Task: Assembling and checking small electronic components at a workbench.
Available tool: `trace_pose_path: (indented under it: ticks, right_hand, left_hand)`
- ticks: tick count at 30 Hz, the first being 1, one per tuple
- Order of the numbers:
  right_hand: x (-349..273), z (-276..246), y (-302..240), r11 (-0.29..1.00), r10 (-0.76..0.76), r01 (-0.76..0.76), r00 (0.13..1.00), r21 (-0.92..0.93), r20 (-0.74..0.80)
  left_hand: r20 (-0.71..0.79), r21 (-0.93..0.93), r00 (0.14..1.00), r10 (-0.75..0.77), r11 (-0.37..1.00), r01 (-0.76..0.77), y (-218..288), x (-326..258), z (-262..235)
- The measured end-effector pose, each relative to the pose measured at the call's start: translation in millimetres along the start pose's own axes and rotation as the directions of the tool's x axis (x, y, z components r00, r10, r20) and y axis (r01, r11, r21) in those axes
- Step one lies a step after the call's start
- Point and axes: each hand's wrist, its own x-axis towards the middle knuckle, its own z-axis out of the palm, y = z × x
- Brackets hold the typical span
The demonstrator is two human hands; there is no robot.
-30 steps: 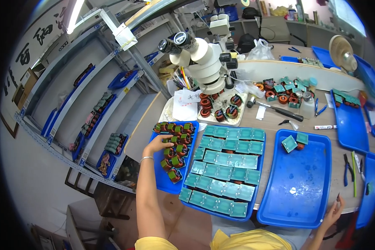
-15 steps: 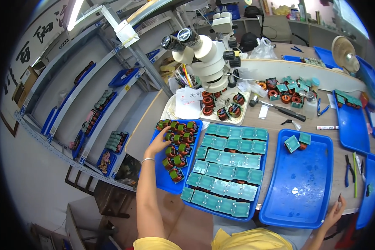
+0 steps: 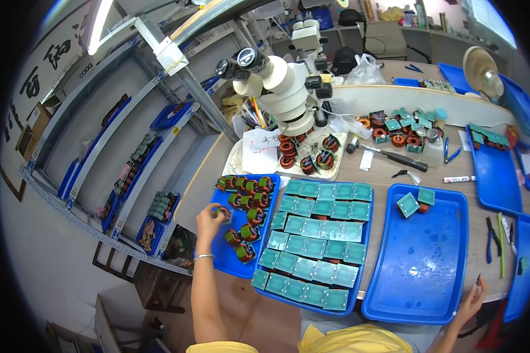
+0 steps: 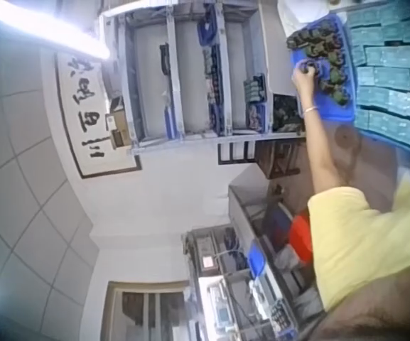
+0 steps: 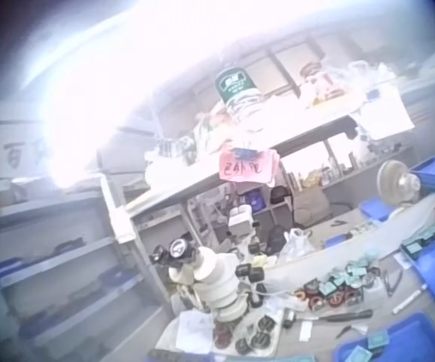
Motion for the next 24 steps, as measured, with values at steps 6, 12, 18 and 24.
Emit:
trace_pose_path:
  ticks: [6,12,18,24]
  right_hand:
    - [0,-4,2,0.999,0.015,-0.016,1.000,0.039,0.019]
    - [-2,-4,3,0.995,0.101,-0.102,0.994,0.020,0.034]
    - [-1,0,0,0.997,0.052,-0.052,0.999,0.050,-0.001]
    - [-4,-1,-3,0.996,0.067,-0.068,0.998,0.065,0.013]
  left_hand:
    - [-0.238,0.097,0.952,0.193,0.980,-0.175,-46,41,24]
    - [-0.030,-0.179,0.999,-0.029,0.983,0.023,-36,53,36]
    - [-0.017,-0.325,1.000,0.015,0.946,-0.019,-56,44,38]
    - [0.060,-0.124,0.966,0.251,0.962,-0.243,54,-8,22]
